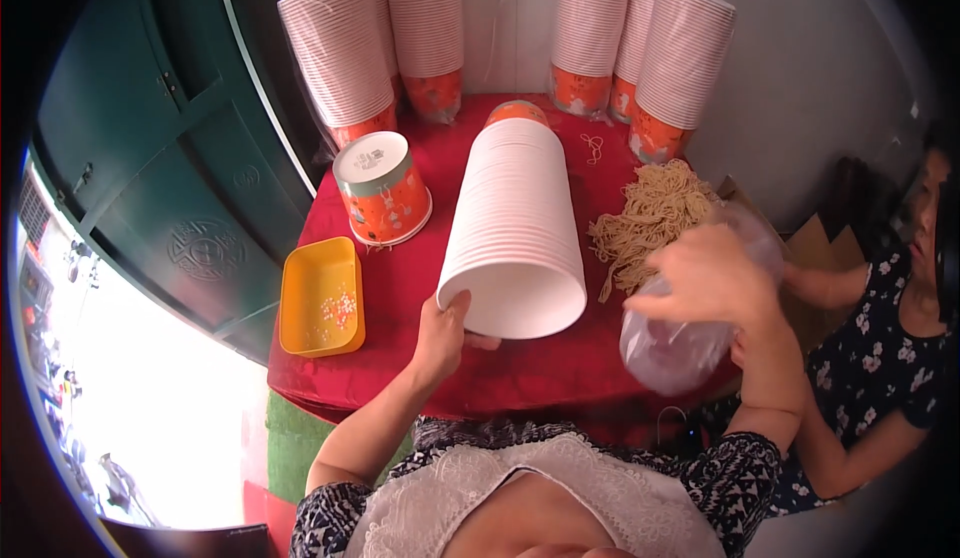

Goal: Assembling decorative paper buckets by threading and tying yellow string handles through holes.

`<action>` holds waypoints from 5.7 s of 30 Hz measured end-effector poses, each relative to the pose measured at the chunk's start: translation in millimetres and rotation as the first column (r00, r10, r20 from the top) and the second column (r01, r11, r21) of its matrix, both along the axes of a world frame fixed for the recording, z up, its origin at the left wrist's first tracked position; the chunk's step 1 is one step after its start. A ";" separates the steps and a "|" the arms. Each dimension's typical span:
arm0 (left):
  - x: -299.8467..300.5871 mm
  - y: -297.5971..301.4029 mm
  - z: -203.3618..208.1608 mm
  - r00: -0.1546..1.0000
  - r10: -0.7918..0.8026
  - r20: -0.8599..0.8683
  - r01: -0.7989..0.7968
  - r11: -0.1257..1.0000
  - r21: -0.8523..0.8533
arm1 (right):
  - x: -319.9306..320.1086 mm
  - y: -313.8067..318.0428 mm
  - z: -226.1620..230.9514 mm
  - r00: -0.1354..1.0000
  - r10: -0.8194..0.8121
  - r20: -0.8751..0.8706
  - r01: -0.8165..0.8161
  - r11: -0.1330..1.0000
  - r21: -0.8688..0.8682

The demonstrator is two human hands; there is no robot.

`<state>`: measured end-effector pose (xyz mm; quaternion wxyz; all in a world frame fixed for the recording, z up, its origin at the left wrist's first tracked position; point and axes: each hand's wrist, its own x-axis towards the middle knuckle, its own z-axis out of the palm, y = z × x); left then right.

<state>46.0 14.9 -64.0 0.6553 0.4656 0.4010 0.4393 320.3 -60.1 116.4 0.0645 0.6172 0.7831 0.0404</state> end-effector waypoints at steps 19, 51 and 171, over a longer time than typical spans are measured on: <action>63.5 140.4 -1.7 0.997 0.066 -0.050 -0.057 0.985 0.160 | -24.2 30.3 -87.2 0.946 0.205 -0.252 -0.282 0.903 -0.325; 56.6 112.7 -29.0 0.891 0.177 -0.419 -0.032 0.943 0.330 | -97.6 10.8 -132.1 0.364 0.433 -0.825 -0.318 0.890 0.327; 26.1 104.0 -47.1 0.921 0.369 0.125 -0.380 0.780 0.497 | -111.2 105.5 -237.1 0.593 0.572 -0.566 -0.258 0.801 0.540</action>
